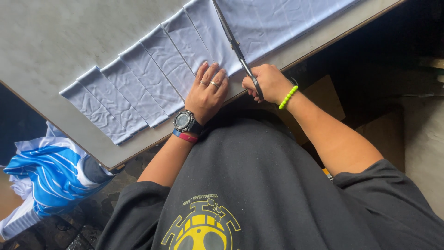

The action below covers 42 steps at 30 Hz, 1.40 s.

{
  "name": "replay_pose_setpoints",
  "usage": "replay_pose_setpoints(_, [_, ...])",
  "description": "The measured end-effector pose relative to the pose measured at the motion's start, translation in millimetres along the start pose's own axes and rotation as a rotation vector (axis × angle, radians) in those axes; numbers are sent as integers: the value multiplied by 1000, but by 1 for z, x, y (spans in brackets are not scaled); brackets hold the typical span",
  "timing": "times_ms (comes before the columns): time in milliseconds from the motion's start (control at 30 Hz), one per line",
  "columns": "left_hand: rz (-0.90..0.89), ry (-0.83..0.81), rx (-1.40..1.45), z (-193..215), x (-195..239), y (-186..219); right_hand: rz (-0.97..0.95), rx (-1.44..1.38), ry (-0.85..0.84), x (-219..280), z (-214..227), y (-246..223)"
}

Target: Cutting a long piece of fabric into multiple strips using scissors and then gathering them into a folded stack.

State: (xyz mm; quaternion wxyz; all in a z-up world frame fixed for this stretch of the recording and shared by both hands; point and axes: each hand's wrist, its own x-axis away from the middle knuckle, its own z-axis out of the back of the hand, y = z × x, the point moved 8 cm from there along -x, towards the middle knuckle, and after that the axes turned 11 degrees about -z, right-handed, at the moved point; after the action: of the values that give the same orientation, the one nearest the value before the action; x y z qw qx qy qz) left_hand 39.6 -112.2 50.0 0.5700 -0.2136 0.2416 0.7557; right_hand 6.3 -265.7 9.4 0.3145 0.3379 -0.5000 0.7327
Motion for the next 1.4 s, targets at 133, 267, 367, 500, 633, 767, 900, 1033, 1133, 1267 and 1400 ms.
replay_pose_setpoints(133, [-3, -4, 2, 4, -4, -2, -33, -45, -26, -6, 1, -6])
replay_pose_setpoints(267, [-6, 4, 9, 4, -2, 1, -34, -43, -22, -17, -1, -5])
replay_pose_setpoints(367, [-12, 12, -3, 4, -3, 0, -14, -45, -6, -16, 1, -11])
replay_pose_setpoints(500, [-28, -4, -23, 0, 0, 0, 44, -125, -46, -6, 6, -15])
replay_pose_setpoints(633, [-27, -29, -83, 4, -7, 7, 210, -27, -86, 42, 19, 15])
replay_pose_setpoints(767, [10, -14, -71, -7, -24, 14, 136, -122, -137, 77, 30, 110])
replay_pose_setpoints(900, [10, 44, 45, -33, -38, 10, -85, -152, -89, 99, 36, 194])
replay_pose_setpoints(1033, [14, -137, 197, -39, -45, 10, -165, -37, -134, 93, 35, 184])
replay_pose_setpoints(1133, [14, -111, 175, -43, -40, 11, -119, 7, -128, 81, 30, 164])
replay_pose_setpoints(1267, [13, -98, 153, -38, -44, 12, -134, 76, -125, 72, 27, 136])
replay_pose_setpoints(1400, [-4, -104, 133, -36, -45, 14, -131, 75, -142, 65, 23, 120])
